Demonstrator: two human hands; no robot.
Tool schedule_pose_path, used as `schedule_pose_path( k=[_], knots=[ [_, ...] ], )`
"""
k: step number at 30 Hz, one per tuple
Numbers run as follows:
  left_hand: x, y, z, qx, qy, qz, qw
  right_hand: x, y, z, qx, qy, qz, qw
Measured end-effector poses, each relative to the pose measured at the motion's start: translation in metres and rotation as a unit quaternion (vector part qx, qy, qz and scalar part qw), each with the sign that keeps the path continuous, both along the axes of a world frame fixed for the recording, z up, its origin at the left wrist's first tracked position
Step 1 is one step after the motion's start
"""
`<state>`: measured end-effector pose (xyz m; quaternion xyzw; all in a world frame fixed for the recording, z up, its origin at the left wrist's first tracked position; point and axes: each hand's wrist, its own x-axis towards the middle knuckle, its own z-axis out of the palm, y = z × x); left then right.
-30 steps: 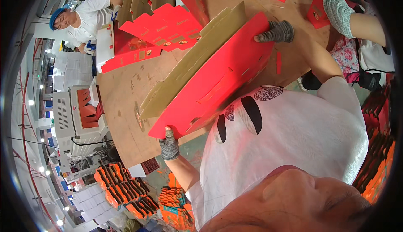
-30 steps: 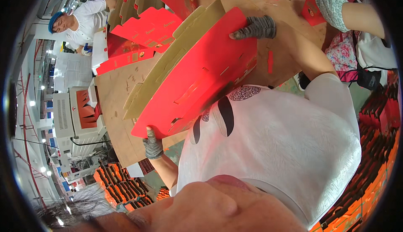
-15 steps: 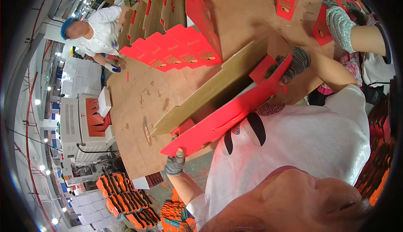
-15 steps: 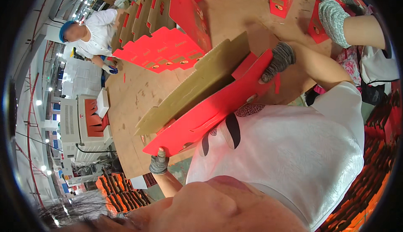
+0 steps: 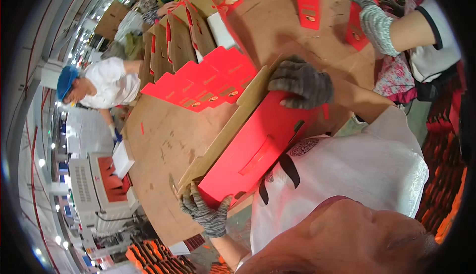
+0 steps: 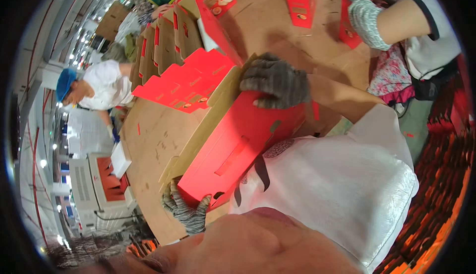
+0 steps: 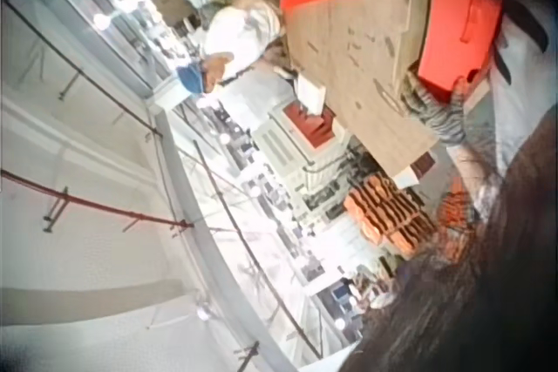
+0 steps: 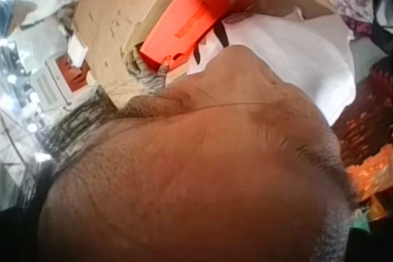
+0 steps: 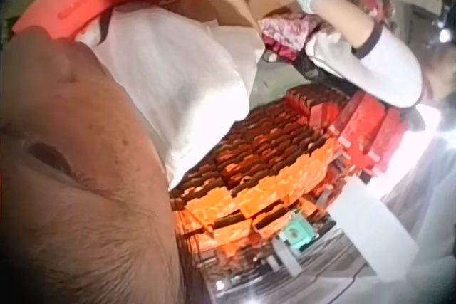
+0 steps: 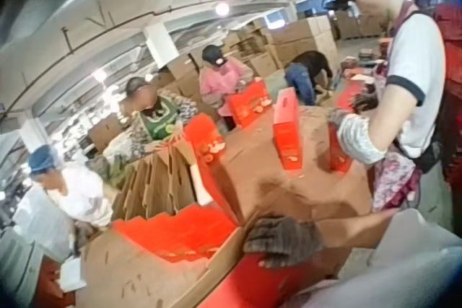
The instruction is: Folding and assembling red gift boxes on a production line.
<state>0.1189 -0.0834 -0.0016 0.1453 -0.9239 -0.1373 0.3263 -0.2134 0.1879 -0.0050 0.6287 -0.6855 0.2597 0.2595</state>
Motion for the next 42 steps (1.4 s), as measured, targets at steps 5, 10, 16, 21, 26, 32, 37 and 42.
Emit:
schedule_pose_path(
  k=[5,10,16,21,26,32,37,42],
  knots=[
    [-0.025,0.022,0.018,-0.213,-0.231,0.072,0.946,0.006,-0.01,0.007,0.092,0.028,-0.021,0.995],
    [-0.033,0.021,0.016,-0.209,-0.247,0.0,0.946,0.011,-0.012,0.036,0.265,-0.06,-0.008,0.962],
    [-0.049,0.02,0.025,-0.21,-0.269,-0.076,0.937,0.002,-0.03,0.047,0.453,-0.161,0.017,0.876],
    [-0.068,0.013,0.014,-0.013,-0.238,-0.167,0.957,0.015,-0.031,0.052,0.437,-0.087,-0.064,0.893],
    [-0.069,0.034,0.042,0.02,-0.26,-0.153,0.953,0.031,-0.021,0.024,0.249,-0.001,-0.091,0.964],
    [-0.055,0.025,0.022,-0.053,-0.178,-0.13,0.974,0.031,-0.012,0.009,0.097,0.005,-0.05,0.994],
    [-0.039,0.025,0.011,-0.089,-0.171,-0.076,0.978,0.037,-0.022,0.032,0.309,-0.178,-0.112,0.927],
    [-0.042,0.012,0.003,-0.056,-0.222,-0.094,0.969,0.023,-0.042,0.021,0.319,-0.196,-0.086,0.923]
  ],
)
